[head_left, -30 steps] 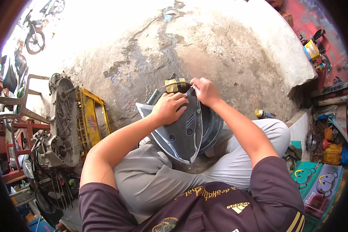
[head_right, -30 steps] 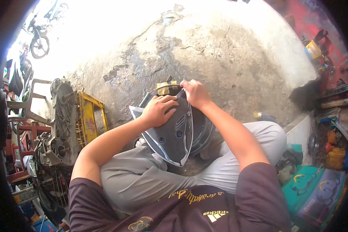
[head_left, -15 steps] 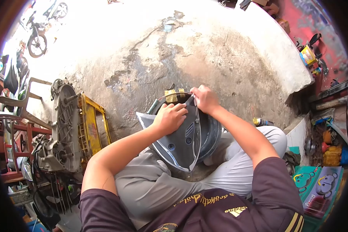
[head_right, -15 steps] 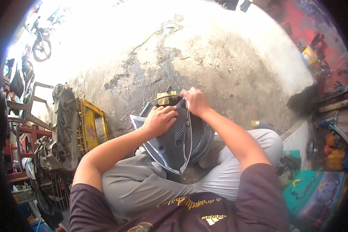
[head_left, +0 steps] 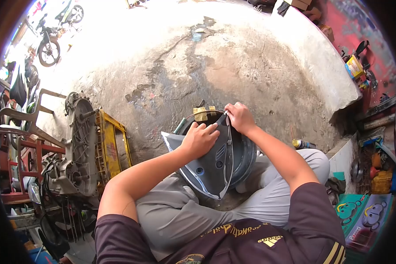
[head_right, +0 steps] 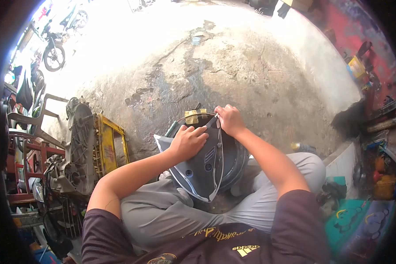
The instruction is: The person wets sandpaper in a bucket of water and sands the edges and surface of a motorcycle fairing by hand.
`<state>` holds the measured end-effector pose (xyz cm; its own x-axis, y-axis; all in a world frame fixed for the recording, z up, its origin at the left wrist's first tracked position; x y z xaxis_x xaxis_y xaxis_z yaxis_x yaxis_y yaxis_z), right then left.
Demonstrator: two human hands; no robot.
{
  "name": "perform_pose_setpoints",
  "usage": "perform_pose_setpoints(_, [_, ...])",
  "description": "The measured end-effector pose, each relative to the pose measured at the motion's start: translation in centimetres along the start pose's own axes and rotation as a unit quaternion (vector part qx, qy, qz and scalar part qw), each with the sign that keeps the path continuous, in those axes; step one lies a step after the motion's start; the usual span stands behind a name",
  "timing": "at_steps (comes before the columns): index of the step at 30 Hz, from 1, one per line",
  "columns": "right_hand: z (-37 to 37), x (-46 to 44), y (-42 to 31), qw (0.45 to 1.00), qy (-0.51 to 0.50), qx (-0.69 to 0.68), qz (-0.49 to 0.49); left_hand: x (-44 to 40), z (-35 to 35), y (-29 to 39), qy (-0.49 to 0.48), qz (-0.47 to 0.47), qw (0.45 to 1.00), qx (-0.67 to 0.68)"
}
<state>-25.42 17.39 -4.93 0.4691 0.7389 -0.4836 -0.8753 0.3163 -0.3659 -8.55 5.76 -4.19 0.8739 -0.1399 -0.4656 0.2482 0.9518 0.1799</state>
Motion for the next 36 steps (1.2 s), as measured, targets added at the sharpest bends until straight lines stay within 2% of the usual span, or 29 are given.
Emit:
perform_pose_setpoints(2, [-0.4,0.1,-0.2,1.0,-0.001,0.011,-0.017,-0.1,0.1,-0.2,0.001,0.002,1.0,-0.002])
perform_pose_setpoints(4, [-0.6,0.7,-1.0,0.999,-0.014,-0.018,0.046,0.3,0.0,0.2,0.002,0.004,1.0,0.003])
perform_pose_setpoints(7, [-0.3,0.2,0.1,1.0,-0.011,0.01,0.005,-0.1,0.1,0.0,0.016,0.0,1.0,-0.002])
perform_pose_setpoints(11, [-1.0,0.0,0.4,0.999,-0.027,0.037,-0.003,-0.1,0.1,-0.2,0.012,-0.002,1.0,-0.003])
perform_pose_setpoints(13, [-0.9,0.3,0.0,0.998,-0.022,-0.027,0.057,0.0,-0.1,0.0,0.013,0.004,1.0,0.008])
perform_pose_setpoints(17, [-1.1,-0.3,1.2,1.0,-0.018,-0.022,-0.01,-0.2,0.0,0.2,0.008,-0.009,1.0,-0.011])
perform_pose_setpoints(21, [-1.6,0.5,0.1,0.996,-0.033,-0.064,0.055,-0.2,0.0,0.3,-0.004,-0.004,1.0,-0.018])
perform_pose_setpoints(22, [-1.4,0.3,0.5,0.998,-0.024,-0.062,0.02,-0.2,0.0,0.3,-0.006,-0.004,1.0,-0.017])
perform_pose_setpoints(25, [-1.5,0.0,0.5,0.998,0.008,-0.05,0.025,-0.2,0.1,0.3,-0.006,-0.01,1.0,-0.018])
perform_pose_setpoints(29, [-1.6,0.5,0.5,0.999,-0.013,-0.047,0.023,-0.5,-0.2,0.3,-0.015,-0.002,1.0,-0.013])
perform_pose_setpoints(31, [-1.7,0.1,1.6,0.995,-0.004,-0.079,-0.063,-0.3,0.0,0.4,-0.011,-0.008,1.0,-0.018])
perform_pose_setpoints(36, [-1.3,0.7,-0.3,0.998,-0.002,-0.058,0.01,-0.2,0.0,0.3,-0.026,-0.009,0.999,-0.022])
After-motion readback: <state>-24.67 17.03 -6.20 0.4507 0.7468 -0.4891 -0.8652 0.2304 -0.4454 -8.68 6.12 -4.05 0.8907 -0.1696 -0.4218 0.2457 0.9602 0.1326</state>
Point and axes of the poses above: each hand's wrist, its own x-axis away from the middle knuckle, its own z-axis out of the back of the hand, y = z × x, the point moved 5 cm from there along -x, towards the middle knuckle, and after that the axes turned 10 degrees about y, right-handed, at the moved point
